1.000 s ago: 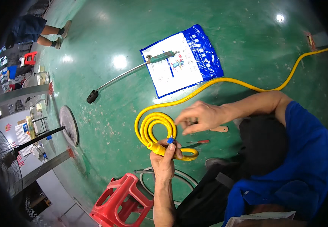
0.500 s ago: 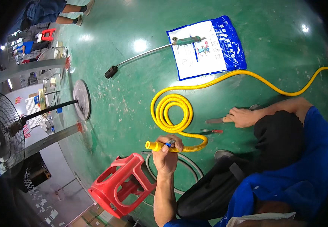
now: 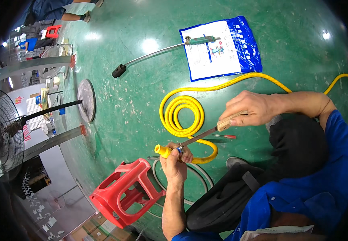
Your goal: Assembling and finishing a hose with a metal fitting using a utility knife and a file.
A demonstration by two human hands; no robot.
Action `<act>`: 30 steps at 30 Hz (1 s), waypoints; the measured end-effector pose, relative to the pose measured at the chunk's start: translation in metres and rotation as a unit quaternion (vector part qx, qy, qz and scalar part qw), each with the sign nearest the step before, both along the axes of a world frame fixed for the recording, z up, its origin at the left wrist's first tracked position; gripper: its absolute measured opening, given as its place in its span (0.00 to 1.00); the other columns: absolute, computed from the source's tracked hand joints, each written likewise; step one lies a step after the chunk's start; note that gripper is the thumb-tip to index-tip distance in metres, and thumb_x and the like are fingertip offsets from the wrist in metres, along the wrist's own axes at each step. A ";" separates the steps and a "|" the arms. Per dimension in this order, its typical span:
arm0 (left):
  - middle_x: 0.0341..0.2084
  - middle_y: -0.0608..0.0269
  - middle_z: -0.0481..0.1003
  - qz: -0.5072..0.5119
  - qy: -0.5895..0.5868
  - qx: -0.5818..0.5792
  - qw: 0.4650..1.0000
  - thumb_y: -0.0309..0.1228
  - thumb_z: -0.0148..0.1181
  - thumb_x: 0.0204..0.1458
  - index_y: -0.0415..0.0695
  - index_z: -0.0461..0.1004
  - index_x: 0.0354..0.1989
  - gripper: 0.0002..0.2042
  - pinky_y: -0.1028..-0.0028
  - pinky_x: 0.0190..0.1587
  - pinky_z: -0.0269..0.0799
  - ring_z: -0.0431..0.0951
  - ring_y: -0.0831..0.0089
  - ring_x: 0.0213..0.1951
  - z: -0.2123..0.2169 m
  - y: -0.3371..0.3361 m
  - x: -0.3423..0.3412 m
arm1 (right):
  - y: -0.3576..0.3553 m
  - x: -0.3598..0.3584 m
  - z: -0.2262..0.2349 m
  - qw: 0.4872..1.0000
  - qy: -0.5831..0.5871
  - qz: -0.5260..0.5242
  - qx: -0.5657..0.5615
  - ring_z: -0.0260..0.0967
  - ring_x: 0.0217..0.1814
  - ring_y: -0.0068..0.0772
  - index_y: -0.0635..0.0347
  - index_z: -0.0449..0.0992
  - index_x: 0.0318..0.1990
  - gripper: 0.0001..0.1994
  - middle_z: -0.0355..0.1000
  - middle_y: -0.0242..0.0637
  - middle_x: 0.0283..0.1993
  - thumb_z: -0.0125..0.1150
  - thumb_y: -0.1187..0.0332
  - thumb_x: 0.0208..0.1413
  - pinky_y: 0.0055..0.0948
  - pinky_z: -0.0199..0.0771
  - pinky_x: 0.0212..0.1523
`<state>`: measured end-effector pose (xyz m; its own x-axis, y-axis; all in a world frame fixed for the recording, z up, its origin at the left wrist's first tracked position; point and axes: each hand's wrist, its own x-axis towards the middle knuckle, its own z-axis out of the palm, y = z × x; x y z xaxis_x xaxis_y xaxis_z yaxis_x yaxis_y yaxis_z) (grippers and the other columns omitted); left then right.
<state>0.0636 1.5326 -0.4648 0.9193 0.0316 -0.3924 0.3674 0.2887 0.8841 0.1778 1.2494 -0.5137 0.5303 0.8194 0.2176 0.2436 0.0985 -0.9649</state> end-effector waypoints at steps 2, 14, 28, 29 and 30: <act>0.15 0.67 0.60 0.012 0.008 -0.014 1.000 0.40 0.56 0.56 0.44 0.64 0.28 0.14 0.74 0.23 0.58 0.60 0.76 0.20 0.000 0.000 -0.001 | -0.002 -0.001 0.002 1.000 -0.023 -0.002 -0.013 0.73 0.35 0.38 0.62 0.78 0.49 0.13 0.76 0.42 0.35 0.56 0.67 0.61 0.35 0.72 0.38; 0.14 0.66 0.60 0.061 0.040 -0.080 0.994 0.37 0.57 0.55 0.44 0.63 0.26 0.13 0.74 0.23 0.58 0.60 0.75 0.19 -0.004 -0.003 0.000 | -0.001 -0.004 -0.004 0.996 -0.053 -0.059 0.029 0.70 0.31 0.36 0.63 0.79 0.49 0.13 0.73 0.40 0.32 0.60 0.70 0.58 0.34 0.69 0.33; 0.15 0.68 0.60 0.032 0.019 0.012 0.999 0.42 0.55 0.57 0.46 0.63 0.27 0.14 0.74 0.24 0.58 0.60 0.76 0.20 0.003 -0.005 0.001 | 0.001 -0.006 -0.007 0.998 -0.004 -0.060 0.032 0.70 0.31 0.30 0.63 0.79 0.49 0.15 0.73 0.41 0.32 0.62 0.65 0.57 0.32 0.68 0.32; 0.15 0.68 0.60 0.018 0.012 0.024 0.999 0.41 0.55 0.56 0.46 0.63 0.27 0.14 0.74 0.24 0.58 0.60 0.76 0.20 0.004 -0.007 0.002 | -0.001 -0.006 -0.004 0.996 0.079 -0.048 -0.021 0.70 0.30 0.29 0.63 0.80 0.48 0.15 0.74 0.40 0.31 0.61 0.62 0.58 0.31 0.68 0.31; 0.15 0.67 0.61 0.007 0.005 0.036 0.999 0.41 0.56 0.56 0.46 0.63 0.27 0.14 0.74 0.25 0.58 0.61 0.76 0.20 0.006 -0.008 0.002 | -0.001 -0.004 0.009 0.984 0.161 -0.034 -0.074 0.69 0.29 0.27 0.63 0.80 0.46 0.16 0.74 0.39 0.29 0.60 0.60 0.59 0.30 0.67 0.30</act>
